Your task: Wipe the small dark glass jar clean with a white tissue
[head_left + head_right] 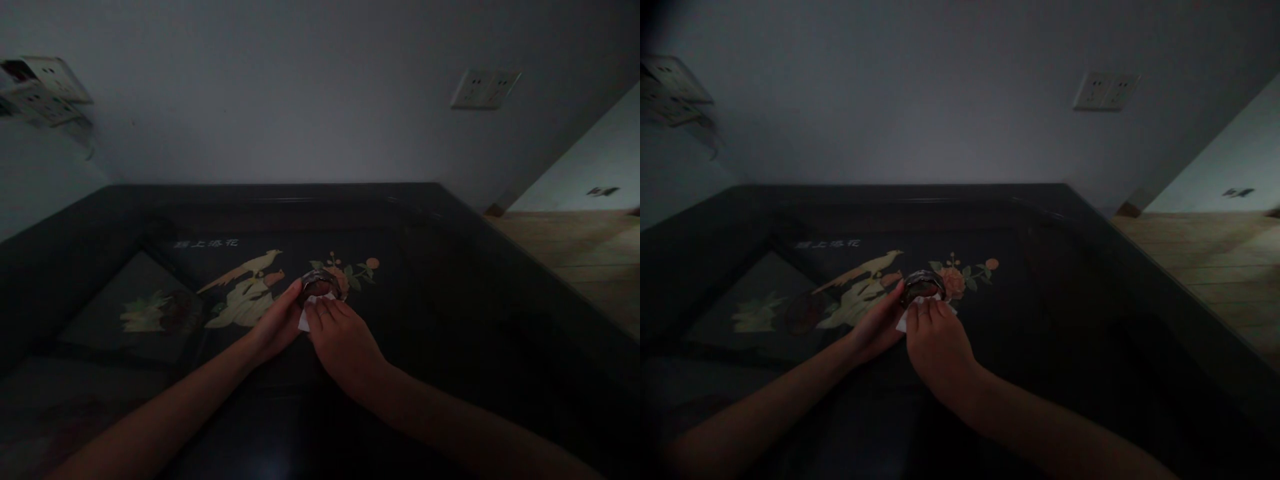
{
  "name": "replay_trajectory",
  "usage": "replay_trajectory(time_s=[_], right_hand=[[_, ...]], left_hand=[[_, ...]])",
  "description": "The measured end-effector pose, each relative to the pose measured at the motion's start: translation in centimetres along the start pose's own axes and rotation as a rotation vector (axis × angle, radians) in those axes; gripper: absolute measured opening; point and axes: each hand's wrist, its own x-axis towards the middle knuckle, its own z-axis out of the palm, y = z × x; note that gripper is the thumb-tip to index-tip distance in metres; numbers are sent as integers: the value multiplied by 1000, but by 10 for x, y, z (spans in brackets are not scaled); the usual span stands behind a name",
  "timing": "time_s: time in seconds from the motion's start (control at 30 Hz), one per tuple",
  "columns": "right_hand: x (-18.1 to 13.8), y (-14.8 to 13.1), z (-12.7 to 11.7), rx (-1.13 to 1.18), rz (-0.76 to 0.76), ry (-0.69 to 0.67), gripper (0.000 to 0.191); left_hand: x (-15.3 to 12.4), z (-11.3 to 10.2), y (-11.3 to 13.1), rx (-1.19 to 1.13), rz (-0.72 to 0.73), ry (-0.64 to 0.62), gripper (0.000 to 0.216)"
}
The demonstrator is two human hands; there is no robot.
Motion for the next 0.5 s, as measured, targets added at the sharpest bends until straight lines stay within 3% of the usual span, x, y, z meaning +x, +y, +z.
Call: replay_trajectory(time_s=[0.3, 0.4, 0.5], right_hand=[[-2, 3, -8, 846, 238, -38, 57], [-1, 5, -9, 816, 227, -37, 51], [2, 6, -9, 577, 145, -58, 40]], left_hand=[[-2, 7, 2, -27, 42, 41, 29], [-2, 6, 1, -27, 36, 40, 34], [-2, 4, 1, -16, 18, 3, 37]])
